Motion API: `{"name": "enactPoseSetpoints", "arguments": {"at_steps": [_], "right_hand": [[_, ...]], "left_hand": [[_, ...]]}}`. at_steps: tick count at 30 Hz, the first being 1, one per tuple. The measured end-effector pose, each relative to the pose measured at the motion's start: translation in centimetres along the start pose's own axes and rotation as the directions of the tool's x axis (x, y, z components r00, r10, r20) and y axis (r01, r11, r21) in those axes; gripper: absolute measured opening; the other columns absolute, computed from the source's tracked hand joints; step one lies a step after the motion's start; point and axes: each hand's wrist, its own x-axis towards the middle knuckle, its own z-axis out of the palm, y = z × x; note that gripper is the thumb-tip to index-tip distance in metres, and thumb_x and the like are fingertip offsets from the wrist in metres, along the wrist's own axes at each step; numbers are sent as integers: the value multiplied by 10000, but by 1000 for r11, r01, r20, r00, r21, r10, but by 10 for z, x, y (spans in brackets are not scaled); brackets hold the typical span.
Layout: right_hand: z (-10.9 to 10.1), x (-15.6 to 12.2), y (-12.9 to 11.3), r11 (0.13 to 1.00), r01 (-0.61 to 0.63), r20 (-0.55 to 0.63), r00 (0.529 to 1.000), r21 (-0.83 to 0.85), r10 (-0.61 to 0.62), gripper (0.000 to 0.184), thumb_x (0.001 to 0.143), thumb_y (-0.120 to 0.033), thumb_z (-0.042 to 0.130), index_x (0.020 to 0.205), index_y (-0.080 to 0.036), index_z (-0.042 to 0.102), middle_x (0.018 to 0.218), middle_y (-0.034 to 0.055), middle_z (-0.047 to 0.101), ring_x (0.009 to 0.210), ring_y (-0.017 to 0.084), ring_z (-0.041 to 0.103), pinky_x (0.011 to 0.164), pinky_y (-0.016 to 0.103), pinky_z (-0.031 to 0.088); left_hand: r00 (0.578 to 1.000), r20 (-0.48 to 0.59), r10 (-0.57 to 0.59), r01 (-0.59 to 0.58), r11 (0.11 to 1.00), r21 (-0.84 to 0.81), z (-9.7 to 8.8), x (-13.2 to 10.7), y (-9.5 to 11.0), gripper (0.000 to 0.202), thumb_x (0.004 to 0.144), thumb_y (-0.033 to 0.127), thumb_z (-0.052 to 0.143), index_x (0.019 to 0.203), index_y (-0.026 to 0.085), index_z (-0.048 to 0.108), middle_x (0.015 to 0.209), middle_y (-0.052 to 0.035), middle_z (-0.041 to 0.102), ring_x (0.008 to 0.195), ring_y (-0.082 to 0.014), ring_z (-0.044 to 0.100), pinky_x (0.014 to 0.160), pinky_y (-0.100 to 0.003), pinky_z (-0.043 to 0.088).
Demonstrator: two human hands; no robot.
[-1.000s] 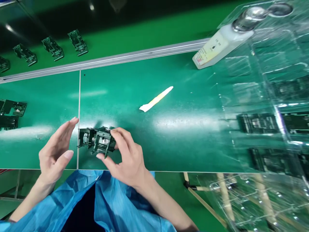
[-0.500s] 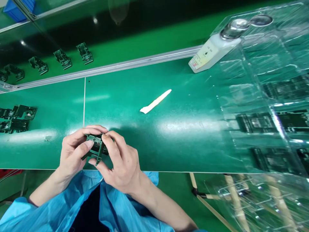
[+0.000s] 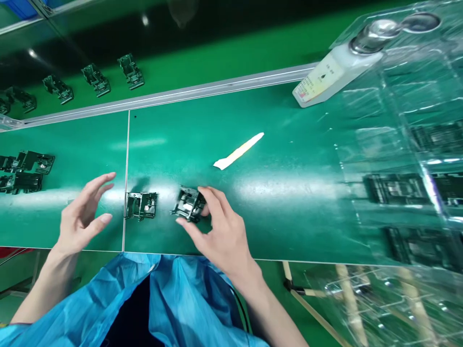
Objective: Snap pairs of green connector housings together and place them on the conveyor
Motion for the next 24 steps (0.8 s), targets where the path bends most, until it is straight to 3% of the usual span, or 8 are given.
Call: {"name": "enactPoseSetpoints", "arguments": {"at_steps": [2,4,8,11,14,18,24], "right_hand": [[5,0,6,998,-49,59,997,-39,51,421,964,-423,581,1265,-140,503,1082,143,654,636,167,651,588,325,602],[15,1,3,999,-37,122,992,-39,41,427,966,-416,568,1272,-128,496,1096,151,652,660,185,666,592,335,606],[33,7,-18,996,71,195,979,-55,-59,417,967,-362,556,1281,-96,492,1128,173,650,784,232,696,620,349,616],[32,11,-31,978,161,167,976,-132,-138,402,979,-329,534,1275,-58,507,1090,181,670,839,245,698,657,345,620],[19,16,-39,936,278,168,955,-214,-245,385,992,-300,520,1263,-28,540,1070,184,692,844,235,695,680,326,615],[-2,23,-55,865,412,218,907,-286,-360,360,986,-302,566,1217,-30,615,1095,174,709,791,205,693,641,300,594],[-16,31,-71,830,479,223,875,-284,-429,339,987,-263,575,1168,13,652,1093,195,716,760,194,696,588,300,586]], "left_hand": [[981,144,-132,122,990,76,-2,-4,-17,765,837,296,726,1506,318,357,1532,-107,456,1417,-293,437,1135,-463,428],[950,235,-206,180,975,128,5,-5,-28,802,820,364,750,1507,313,339,1523,-120,466,1398,-300,459,1132,-484,421],[937,227,-266,247,963,110,25,-2,-29,632,800,462,755,1344,237,527,1360,-133,602,1274,-297,561,1077,-461,453],[929,213,-304,294,953,77,28,-2,-26,643,773,480,780,1317,229,547,1333,-126,622,1220,-285,599,1050,-429,469],[936,224,-272,281,960,-7,26,-5,-28,667,730,474,821,1301,238,568,1338,-117,633,1234,-276,607,1081,-408,460],[964,223,-143,196,951,-237,29,-7,-32,647,704,445,846,1264,246,590,1323,-121,655,1231,-256,626,1032,-351,513],[977,199,-69,153,882,-445,33,-7,-30,663,689,384,869,1276,261,588,1329,-119,657,1235,-229,630,965,-270,553]]}}
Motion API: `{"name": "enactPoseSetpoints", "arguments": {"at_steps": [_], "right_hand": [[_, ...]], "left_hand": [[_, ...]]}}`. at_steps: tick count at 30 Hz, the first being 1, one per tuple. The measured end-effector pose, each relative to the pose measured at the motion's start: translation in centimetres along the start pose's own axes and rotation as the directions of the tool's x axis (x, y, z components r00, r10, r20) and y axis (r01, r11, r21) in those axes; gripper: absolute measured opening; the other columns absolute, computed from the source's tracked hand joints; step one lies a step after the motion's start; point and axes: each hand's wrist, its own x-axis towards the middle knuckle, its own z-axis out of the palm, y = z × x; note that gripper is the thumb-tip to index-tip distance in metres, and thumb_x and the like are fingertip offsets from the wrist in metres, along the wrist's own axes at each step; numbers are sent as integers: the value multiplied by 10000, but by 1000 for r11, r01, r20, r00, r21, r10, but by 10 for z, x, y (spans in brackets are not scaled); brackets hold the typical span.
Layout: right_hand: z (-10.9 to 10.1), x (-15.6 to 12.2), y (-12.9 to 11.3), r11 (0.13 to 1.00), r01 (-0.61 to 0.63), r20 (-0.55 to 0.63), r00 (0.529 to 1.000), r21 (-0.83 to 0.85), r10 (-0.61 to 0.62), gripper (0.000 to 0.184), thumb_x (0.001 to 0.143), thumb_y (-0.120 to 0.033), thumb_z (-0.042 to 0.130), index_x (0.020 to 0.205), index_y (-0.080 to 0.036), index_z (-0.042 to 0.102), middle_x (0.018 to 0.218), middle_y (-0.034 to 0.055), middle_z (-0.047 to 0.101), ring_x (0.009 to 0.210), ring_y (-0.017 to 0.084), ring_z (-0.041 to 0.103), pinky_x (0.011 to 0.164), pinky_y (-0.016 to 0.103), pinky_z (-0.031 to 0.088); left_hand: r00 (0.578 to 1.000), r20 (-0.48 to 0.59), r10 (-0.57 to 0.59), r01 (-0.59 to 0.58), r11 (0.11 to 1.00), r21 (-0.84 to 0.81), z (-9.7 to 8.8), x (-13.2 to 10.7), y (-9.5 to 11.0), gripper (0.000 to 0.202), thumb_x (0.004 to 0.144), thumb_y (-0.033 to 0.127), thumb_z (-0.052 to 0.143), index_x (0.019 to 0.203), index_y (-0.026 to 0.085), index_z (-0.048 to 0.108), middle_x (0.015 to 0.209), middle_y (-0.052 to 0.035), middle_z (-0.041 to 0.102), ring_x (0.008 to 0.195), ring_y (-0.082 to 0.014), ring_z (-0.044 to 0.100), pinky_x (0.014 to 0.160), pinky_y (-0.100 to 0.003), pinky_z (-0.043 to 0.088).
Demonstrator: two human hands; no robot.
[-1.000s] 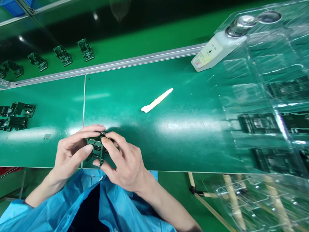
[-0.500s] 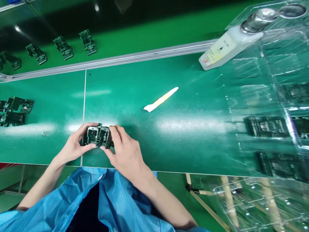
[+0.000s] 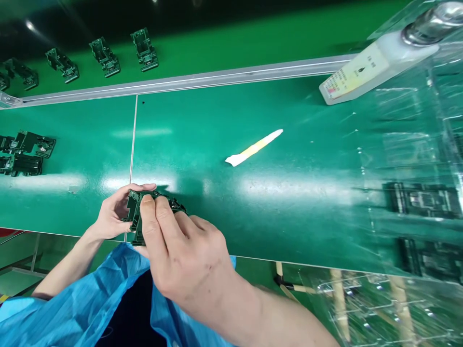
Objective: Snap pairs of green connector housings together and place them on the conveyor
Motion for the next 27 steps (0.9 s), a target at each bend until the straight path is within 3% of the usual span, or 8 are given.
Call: {"name": "enactPoseSetpoints", "arguments": {"at_steps": [10,15,17,21,24,27], "right_hand": [[6,-4,3,999,-40,-2,999,29,40,350,1040,-311,487,1189,-31,635,1034,163,736,818,202,715,629,298,608],[13,-11,4,995,-87,-48,995,53,90,402,991,-297,592,1261,-1,556,1103,185,720,912,224,715,731,310,626],[19,-17,6,990,-112,-70,991,81,118,464,967,-290,634,1289,22,516,1129,206,707,966,242,708,808,326,625],[32,-27,13,910,-282,17,957,303,291,532,976,-376,611,1380,-66,456,1209,180,680,951,229,710,835,353,629],[43,-31,15,756,-426,103,894,497,436,570,936,-469,648,1393,-173,481,1174,114,698,845,202,709,734,342,638],[52,-32,14,636,-428,86,865,642,495,594,886,-484,710,1367,-198,510,1183,104,692,821,192,696,664,314,615]], "left_hand": [[1000,-10,18,-18,999,38,-2,-1,0,660,713,366,856,1298,230,583,1326,-136,654,1237,-227,628,968,-261,556],[993,-20,118,-109,959,261,-4,2,10,629,783,415,791,1338,227,562,1319,-134,653,1234,-226,621,1026,-304,528],[972,0,233,-209,869,449,-5,5,20,695,788,398,790,1402,228,513,1307,-135,658,1234,-238,609,1056,-356,512],[901,139,411,-372,564,737,-4,14,45,848,759,353,821,1483,190,410,1234,-157,686,1144,-271,615,933,-417,575],[876,229,424,-413,414,812,-2,18,61,887,760,356,818,1500,155,371,1232,-182,683,1080,-283,628,888,-436,583],[882,272,386,-412,347,842,0,19,70,874,800,411,769,1518,166,334,1254,-185,673,1070,-302,637,887,-472,574]]}}
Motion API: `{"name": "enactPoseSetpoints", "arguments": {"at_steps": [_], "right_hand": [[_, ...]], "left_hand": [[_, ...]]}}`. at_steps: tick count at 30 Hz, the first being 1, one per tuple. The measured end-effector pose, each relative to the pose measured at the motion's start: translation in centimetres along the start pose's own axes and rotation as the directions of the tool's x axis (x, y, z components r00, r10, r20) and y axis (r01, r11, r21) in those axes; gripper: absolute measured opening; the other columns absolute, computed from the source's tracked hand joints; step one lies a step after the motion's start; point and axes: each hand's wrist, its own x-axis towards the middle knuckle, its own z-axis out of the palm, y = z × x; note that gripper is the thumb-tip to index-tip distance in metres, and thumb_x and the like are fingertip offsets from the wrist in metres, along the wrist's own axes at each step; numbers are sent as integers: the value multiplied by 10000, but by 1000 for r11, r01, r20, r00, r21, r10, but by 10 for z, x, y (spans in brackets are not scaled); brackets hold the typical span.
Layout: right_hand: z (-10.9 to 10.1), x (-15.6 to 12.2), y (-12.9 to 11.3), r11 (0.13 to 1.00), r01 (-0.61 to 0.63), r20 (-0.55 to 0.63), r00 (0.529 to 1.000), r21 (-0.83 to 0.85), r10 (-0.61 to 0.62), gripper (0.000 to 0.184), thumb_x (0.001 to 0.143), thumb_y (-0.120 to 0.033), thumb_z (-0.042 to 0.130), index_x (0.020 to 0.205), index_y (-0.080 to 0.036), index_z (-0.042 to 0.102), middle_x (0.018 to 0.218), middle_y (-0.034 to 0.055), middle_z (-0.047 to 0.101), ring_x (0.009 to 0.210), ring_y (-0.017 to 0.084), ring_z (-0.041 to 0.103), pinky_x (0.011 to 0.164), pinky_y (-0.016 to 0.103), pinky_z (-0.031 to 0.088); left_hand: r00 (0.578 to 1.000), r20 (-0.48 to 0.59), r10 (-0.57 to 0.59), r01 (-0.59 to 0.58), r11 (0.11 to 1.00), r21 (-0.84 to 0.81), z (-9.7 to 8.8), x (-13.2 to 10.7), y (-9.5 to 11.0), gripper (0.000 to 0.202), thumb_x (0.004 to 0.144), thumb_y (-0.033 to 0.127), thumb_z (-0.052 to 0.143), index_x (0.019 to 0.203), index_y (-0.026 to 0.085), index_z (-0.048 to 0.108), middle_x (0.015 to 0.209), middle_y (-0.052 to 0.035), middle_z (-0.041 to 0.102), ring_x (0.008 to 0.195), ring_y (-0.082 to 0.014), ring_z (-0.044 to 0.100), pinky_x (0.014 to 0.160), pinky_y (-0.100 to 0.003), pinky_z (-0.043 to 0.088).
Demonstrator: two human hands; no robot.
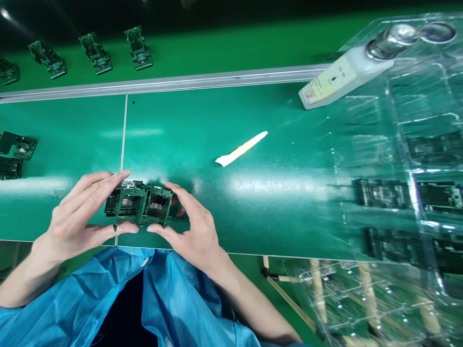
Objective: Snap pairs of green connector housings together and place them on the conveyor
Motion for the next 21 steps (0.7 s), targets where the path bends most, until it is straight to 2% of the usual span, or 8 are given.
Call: {"name": "enactPoseSetpoints", "arguments": {"at_steps": [4,7,12,17,21], "right_hand": [[5,-1,3,995,62,-49,997,73,-58,603,873,-484,724,1352,-190,507,1196,123,685,834,195,679,616,301,577],[5,-2,3,992,110,-76,991,60,-105,590,869,-483,729,1328,-183,511,1223,138,676,835,189,671,619,299,573],[3,0,-3,985,170,-131,977,12,-167,603,874,-391,747,1360,-173,465,1264,166,656,948,213,677,657,318,589],[3,3,-7,975,219,-93,971,-22,-220,565,891,-380,729,1342,-161,469,1247,182,660,1109,270,657,837,427,614],[3,3,-8,979,196,-54,978,-62,-199,560,903,-389,715,1353,-170,464,1259,179,657,1088,267,669,835,434,624]], "left_hand": [[1000,22,13,-13,1000,6,-4,2,3,840,823,434,736,1513,162,341,1230,-176,684,1055,-304,649,871,-466,573],[1000,-4,15,-15,999,-33,-5,2,2,816,820,436,737,1499,175,367,1209,-158,693,1106,-307,650,896,-463,569],[998,-57,-34,30,997,-67,-6,-3,-3,814,760,481,780,1445,184,456,1185,-135,698,1113,-296,655,954,-460,551],[998,-22,-55,54,996,-68,-7,-7,-5,798,785,479,759,1462,219,427,1212,-134,690,1114,-296,658,934,-473,560],[998,-32,-46,43,996,-74,-7,-7,-4,800,781,477,764,1457,208,431,1179,-133,697,1113,-295,658,936,-470,557]]}}
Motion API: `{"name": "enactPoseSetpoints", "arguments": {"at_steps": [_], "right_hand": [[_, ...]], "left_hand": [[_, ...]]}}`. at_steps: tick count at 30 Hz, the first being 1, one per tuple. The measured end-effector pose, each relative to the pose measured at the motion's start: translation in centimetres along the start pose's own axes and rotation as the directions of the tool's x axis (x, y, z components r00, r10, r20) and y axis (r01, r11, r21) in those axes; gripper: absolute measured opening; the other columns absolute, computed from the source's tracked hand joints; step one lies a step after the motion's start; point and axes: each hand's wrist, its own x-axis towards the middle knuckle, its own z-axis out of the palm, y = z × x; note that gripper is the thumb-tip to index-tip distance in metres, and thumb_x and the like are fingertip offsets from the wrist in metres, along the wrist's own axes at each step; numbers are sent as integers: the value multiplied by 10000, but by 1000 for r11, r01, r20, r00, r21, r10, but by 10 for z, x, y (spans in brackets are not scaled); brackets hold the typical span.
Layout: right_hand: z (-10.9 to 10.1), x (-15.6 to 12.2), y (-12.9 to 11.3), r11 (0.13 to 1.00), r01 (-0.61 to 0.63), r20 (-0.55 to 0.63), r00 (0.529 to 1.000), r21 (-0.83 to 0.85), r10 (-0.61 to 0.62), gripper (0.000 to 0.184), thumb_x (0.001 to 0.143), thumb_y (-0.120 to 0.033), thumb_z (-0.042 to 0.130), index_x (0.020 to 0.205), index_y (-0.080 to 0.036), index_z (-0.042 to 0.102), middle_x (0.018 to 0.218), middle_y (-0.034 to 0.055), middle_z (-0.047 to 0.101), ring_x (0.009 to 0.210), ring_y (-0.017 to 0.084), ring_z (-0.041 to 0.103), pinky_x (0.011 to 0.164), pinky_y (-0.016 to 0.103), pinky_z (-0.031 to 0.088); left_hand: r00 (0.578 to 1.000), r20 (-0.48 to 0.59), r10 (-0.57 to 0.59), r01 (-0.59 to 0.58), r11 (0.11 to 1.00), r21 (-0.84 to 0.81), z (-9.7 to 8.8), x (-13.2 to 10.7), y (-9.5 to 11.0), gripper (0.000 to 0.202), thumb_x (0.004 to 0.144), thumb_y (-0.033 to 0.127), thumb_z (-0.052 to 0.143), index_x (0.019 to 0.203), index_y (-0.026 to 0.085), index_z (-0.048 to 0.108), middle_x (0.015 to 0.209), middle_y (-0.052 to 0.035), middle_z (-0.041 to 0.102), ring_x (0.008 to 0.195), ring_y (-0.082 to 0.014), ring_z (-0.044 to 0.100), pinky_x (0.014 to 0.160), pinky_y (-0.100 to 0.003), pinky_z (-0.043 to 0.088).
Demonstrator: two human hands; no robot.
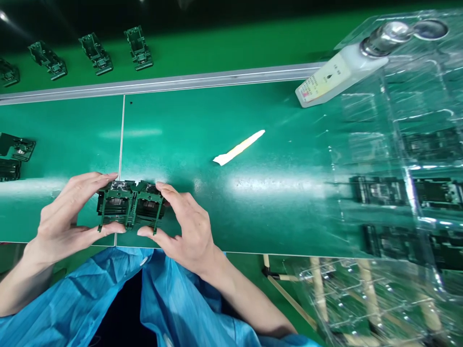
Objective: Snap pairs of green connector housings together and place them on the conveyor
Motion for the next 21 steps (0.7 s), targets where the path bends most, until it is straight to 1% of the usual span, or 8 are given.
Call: {"name": "enactPoseSetpoints", "arguments": {"at_steps": [4,8,10,12,14,17,19,21], "right_hand": [[-3,-2,-1,999,-16,26,1000,-35,17,567,906,-426,706,1352,-166,473,1255,178,660,1010,251,695,782,404,635],[-8,-2,-3,993,21,62,998,-112,-14,564,905,-419,710,1345,-153,477,1223,170,679,995,254,705,772,391,634],[-12,0,-3,985,61,85,995,-159,-48,563,912,-409,704,1347,-137,473,1209,173,686,986,254,708,779,387,631],[-16,3,-4,977,95,104,992,-189,-77,566,919,-410,695,1355,-131,469,1194,171,693,940,244,716,765,377,629],[-20,6,-5,973,105,124,989,-207,-80,565,923,-425,687,1361,-143,470,1161,152,707,884,232,719,723,364,623],[-25,11,-6,970,72,174,984,-232,-31,539,925,-454,676,1336,-156,494,1065,112,724,820,214,710,632,336,592],[-27,13,-6,968,45,198,980,-245,5,527,918,-480,675,1302,-155,517,997,94,723,789,205,696,591,324,564],[-28,15,-5,970,18,218,975,-242,36,532,903,-500,685,1274,-151,533,948,80,715,769,197,681,581,316,547]], "left_hand": [[1000,3,-17,17,1000,-22,2,-2,-1,796,779,477,768,1453,217,434,1186,-122,699,1124,-296,653,940,-473,558],[999,-8,-51,49,991,-121,7,-6,-4,793,751,381,826,1431,206,459,1215,-122,690,1141,-281,642,967,-459,549],[996,2,-87,86,981,-176,9,-8,-5,790,737,366,841,1417,201,474,1227,-126,683,1158,-274,632,986,-449,544],[987,36,-154,158,963,-218,10,-11,-4,769,739,381,836,1404,211,488,1240,-130,677,1182,-276,620,1006,-454,537],[965,100,-242,260,933,-249,9,-13,-2,736,757,406,817,1395,225,497,1264,-134,666,1204,-283,613,1019,-462,534],[909,225,-350,405,868,-286,7,-16,0,725,785,421,790,1415,244,477,1349,-136,620,1269,-294,581,1053,-468,520],[878,286,-384,462,835,-298,5,-18,0,716,804,399,775,1432,253,462,1396,-132,592,1298,-297,565,1061,-466,521],[858,309,-412,497,817,-292,5,-21,0,688,815,386,764,1426,250,478,1394,-131,598,1256,-294,601,1019,-446,554]]}}
